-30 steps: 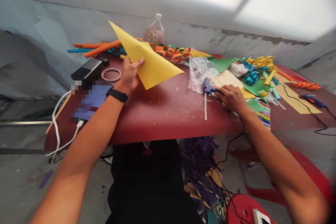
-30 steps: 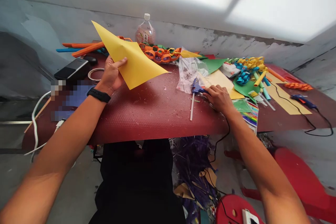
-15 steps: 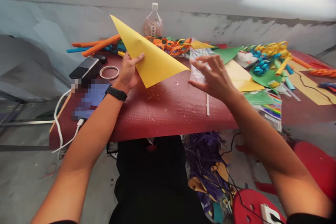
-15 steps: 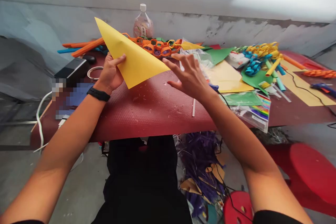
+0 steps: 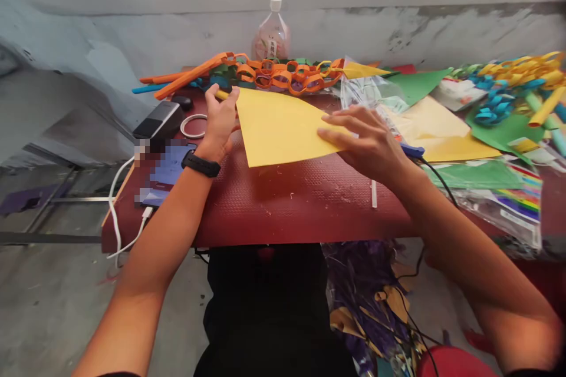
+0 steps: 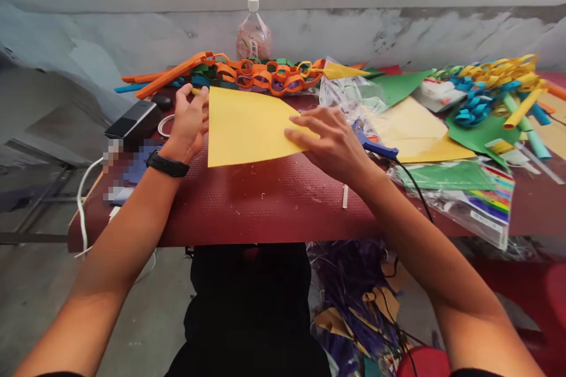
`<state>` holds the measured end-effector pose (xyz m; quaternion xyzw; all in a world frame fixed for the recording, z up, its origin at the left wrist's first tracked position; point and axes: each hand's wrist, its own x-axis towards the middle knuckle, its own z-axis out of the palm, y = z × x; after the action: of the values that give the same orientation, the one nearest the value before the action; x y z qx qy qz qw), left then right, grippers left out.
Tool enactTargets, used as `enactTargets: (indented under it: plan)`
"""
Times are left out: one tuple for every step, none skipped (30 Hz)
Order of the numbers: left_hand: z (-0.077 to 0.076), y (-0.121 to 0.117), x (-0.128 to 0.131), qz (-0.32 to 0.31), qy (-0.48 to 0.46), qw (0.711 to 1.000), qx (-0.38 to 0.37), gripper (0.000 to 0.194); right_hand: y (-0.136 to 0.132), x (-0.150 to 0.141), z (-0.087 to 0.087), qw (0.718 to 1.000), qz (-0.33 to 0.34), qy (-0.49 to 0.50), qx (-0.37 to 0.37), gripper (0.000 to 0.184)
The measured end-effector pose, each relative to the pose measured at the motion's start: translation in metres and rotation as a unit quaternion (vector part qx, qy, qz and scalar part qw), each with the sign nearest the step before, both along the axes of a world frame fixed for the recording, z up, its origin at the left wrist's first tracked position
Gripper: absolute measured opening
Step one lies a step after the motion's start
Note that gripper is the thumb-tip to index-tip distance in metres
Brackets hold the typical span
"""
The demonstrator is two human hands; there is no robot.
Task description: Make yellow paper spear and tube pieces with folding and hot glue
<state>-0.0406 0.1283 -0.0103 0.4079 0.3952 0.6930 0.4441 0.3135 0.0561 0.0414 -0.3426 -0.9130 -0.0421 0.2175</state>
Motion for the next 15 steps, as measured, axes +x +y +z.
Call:
enactTargets:
  plan:
    - [-0.002, 0.001, -0.001, 0.024, 0.022, 0.999, 0.009, 0.062, -0.008, 0.004, -0.002, 1.000, 0.011, -0.015, -0.014, 0.044]
    - [-0.003, 0.001, -0.001, 0.053, 0.054, 0.997, 0.027, 0.060, -0.016, 0.007, -0.004, 0.999, 0.023, -0.032, -0.024, 0.042]
    - [-0.002, -0.001, -0.001, 0.077, 0.093, 0.991, 0.049, 0.057, -0.024, 0.010, -0.006, 0.998, 0.035, -0.050, -0.029, 0.041]
    - [0.000, -0.004, 0.001, 0.092, 0.137, 0.984, 0.072, 0.053, -0.033, 0.012, -0.009, 0.996, 0.048, -0.068, -0.028, 0.040]
    - [0.003, -0.008, 0.004, 0.095, 0.181, 0.975, 0.091, 0.049, -0.040, 0.013, -0.012, 0.995, 0.060, -0.081, -0.024, 0.040]
    - [0.007, -0.013, 0.008, 0.078, 0.221, 0.967, 0.103, 0.045, -0.048, 0.014, -0.014, 0.993, 0.071, -0.089, -0.017, 0.039]
    - [0.013, -0.019, 0.013, 0.047, 0.254, 0.960, 0.110, 0.043, -0.056, 0.014, -0.015, 0.992, 0.080, -0.095, -0.011, 0.039]
    - [0.019, -0.025, 0.018, 0.010, 0.287, 0.951, 0.116, 0.040, -0.063, 0.013, -0.015, 0.991, 0.086, -0.098, -0.007, 0.039]
    - [0.025, -0.032, 0.024, -0.021, 0.322, 0.938, 0.124, 0.038, -0.069, 0.013, -0.013, 0.991, 0.091, -0.101, -0.005, 0.039]
    - [0.033, -0.039, 0.030, -0.049, 0.354, 0.925, 0.133, 0.038, -0.075, 0.012, -0.011, 0.990, 0.097, -0.103, -0.005, 0.039]
    - [0.041, -0.046, 0.036, -0.082, 0.380, 0.911, 0.141, 0.040, -0.080, 0.012, -0.007, 0.989, 0.104, -0.104, -0.006, 0.039]
    - [0.050, -0.055, 0.041, -0.110, 0.400, 0.898, 0.146, 0.041, -0.085, 0.011, -0.003, 0.988, 0.111, -0.105, -0.009, 0.039]
    - [0.059, -0.064, 0.046, -0.134, 0.414, 0.887, 0.153, 0.042, -0.089, 0.011, 0.002, 0.987, 0.120, -0.103, -0.012, 0.040]
    - [0.069, -0.074, 0.049, -0.155, 0.420, 0.880, 0.161, 0.041, -0.092, 0.011, 0.007, 0.987, 0.127, -0.100, -0.019, 0.040]
    - [0.079, -0.086, 0.051, -0.172, 0.419, 0.876, 0.167, 0.038, -0.095, 0.012, 0.013, 0.986, 0.133, -0.095, -0.030, 0.040]
